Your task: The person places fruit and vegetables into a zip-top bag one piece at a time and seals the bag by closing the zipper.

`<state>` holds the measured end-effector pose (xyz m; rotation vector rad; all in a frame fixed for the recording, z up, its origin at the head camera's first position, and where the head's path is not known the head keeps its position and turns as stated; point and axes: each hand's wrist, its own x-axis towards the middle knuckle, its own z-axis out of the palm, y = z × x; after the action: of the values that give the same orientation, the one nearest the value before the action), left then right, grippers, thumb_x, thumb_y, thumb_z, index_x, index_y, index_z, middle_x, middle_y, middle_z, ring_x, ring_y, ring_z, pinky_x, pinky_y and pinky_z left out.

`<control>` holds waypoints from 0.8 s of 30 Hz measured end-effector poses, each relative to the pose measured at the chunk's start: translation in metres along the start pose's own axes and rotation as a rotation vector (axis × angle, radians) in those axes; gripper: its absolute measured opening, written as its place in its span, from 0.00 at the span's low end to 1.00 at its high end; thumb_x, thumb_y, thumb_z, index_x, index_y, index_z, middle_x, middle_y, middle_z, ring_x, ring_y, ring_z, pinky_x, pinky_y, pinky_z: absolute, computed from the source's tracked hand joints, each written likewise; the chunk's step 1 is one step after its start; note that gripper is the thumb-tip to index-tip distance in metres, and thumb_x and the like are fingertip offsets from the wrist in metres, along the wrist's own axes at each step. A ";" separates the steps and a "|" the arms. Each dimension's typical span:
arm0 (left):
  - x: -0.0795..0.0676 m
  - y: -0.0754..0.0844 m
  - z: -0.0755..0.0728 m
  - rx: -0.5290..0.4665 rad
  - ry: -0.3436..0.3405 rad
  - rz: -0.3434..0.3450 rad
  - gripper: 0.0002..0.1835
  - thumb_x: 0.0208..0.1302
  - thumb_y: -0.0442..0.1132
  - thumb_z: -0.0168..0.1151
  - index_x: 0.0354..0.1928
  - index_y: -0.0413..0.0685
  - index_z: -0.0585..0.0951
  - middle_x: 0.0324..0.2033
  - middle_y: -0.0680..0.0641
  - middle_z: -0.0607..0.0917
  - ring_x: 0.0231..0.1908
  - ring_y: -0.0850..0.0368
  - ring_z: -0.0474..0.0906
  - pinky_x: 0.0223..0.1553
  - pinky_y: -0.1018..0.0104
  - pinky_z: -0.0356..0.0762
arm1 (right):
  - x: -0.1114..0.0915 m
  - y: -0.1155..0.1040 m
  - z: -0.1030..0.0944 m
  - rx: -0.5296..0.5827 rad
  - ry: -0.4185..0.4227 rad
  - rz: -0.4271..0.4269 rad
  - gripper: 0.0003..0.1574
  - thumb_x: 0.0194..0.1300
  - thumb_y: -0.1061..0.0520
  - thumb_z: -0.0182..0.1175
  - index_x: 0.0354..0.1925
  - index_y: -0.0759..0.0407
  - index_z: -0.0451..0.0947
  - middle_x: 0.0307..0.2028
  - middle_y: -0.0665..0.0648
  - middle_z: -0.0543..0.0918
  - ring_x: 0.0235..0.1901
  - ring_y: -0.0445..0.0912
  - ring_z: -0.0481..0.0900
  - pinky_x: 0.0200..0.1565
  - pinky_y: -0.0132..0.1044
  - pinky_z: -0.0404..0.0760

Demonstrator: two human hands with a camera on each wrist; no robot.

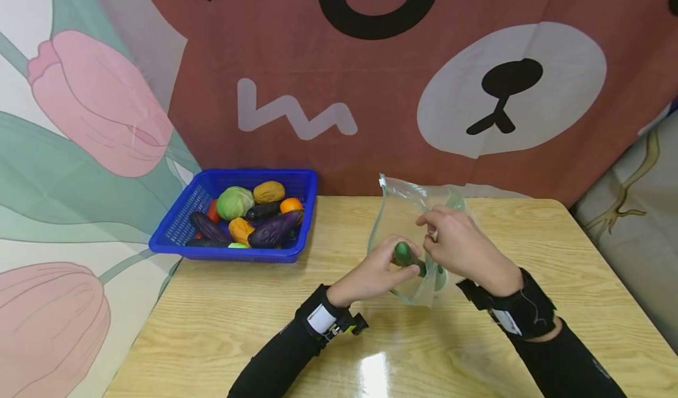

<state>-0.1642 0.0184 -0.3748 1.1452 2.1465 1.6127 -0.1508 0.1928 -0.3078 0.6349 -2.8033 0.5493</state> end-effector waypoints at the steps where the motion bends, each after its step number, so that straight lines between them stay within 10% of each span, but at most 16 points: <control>1: 0.000 0.000 0.000 0.061 -0.015 0.003 0.14 0.62 0.35 0.58 0.48 0.40 0.72 0.46 0.46 0.73 0.45 0.62 0.69 0.45 0.73 0.70 | 0.000 -0.001 -0.001 -0.003 0.004 -0.001 0.14 0.52 0.69 0.57 0.40 0.65 0.78 0.30 0.55 0.75 0.22 0.42 0.68 0.24 0.34 0.68; 15: 0.023 -0.002 0.010 0.474 -0.407 -0.075 0.15 0.53 0.35 0.64 0.43 0.52 0.73 0.24 0.59 0.74 0.25 0.70 0.70 0.28 0.80 0.68 | 0.001 -0.015 -0.003 0.022 0.028 -0.051 0.14 0.52 0.69 0.55 0.40 0.63 0.78 0.35 0.56 0.77 0.24 0.41 0.72 0.25 0.33 0.71; 24: 0.036 0.000 0.018 0.603 -0.603 0.043 0.04 0.60 0.37 0.56 0.37 0.49 0.73 0.29 0.57 0.74 0.30 0.70 0.68 0.34 0.83 0.66 | 0.002 -0.013 -0.007 0.016 0.023 -0.058 0.16 0.52 0.69 0.55 0.41 0.64 0.78 0.36 0.57 0.78 0.25 0.43 0.73 0.26 0.35 0.71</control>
<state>-0.1781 0.0562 -0.3713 1.5834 2.2073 0.4895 -0.1455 0.1838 -0.2971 0.7066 -2.7519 0.5645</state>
